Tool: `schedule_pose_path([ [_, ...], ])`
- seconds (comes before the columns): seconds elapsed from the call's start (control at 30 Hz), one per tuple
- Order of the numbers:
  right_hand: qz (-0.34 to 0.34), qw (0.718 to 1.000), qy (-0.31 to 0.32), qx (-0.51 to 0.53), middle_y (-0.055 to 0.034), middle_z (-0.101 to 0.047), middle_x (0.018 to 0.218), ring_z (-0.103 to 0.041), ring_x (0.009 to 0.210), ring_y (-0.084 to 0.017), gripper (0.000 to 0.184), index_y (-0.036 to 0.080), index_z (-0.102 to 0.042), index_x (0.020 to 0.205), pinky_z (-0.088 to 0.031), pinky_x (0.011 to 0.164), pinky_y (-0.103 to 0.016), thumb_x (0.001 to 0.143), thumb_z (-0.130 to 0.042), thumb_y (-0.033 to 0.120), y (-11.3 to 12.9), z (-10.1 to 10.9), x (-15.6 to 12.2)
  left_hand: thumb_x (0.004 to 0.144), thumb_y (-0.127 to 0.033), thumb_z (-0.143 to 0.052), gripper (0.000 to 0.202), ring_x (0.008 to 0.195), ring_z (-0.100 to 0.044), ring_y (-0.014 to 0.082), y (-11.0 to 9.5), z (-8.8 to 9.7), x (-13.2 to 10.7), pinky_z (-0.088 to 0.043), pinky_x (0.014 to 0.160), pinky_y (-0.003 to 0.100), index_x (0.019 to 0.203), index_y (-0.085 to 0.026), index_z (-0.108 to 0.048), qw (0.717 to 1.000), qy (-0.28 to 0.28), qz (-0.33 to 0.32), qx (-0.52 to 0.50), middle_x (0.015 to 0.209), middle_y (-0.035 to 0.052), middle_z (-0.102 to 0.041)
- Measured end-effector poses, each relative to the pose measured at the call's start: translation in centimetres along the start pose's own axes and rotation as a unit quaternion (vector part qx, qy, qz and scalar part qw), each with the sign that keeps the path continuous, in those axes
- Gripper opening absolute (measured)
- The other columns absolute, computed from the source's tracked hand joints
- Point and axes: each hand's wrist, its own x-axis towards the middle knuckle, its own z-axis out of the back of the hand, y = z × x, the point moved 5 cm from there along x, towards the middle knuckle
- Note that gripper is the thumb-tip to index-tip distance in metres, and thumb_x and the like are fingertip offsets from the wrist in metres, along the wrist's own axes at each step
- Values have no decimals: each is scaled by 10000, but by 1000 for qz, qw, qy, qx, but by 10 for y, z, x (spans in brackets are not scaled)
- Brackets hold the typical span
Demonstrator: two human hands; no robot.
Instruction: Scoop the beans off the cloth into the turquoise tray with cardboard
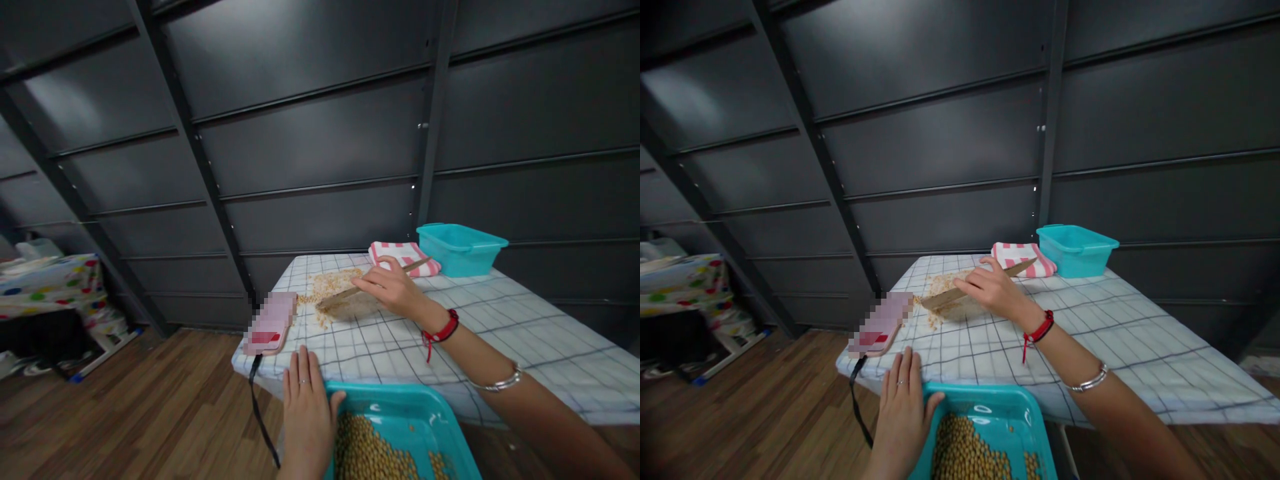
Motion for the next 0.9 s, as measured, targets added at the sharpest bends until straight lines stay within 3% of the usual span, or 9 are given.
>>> schedule_pose_path([
  [0.3, 16, 1000, -22, 4, 14, -618, 705, -494, 669, -119, 298, 176, -535, 995, -317, 832, -367, 810, -348, 35, 4, 6, 2, 846, -465, -309, 577, 1134, -454, 330, 0, -1, 0, -408, 882, 476, 1156, -11, -485, 1000, 5, 2, -2, 1199, 224, -541],
  [0.53, 49, 999, -9, 8, 40, -598, 662, -473, 647, -99, 191, 192, -561, 913, -314, 832, -323, 838, -416, 93, 19, 0, 9, 848, -449, -313, 571, 1138, -448, 334, 0, 0, 0, -418, 868, 478, 1161, -1, -479, 1000, 5, 0, -5, 1194, 229, -543],
  [0.9, 67, 997, -3, 36, 12, -617, 692, -484, 670, -112, 223, 170, -553, 924, -330, 827, -349, 826, -375, 77, 16, 25, 10, 843, -463, -321, 606, 1187, -404, 331, 4, -6, -4, -383, 912, 505, 1253, -23, -391, 999, 24, 20, -28, 1247, 230, -502],
])
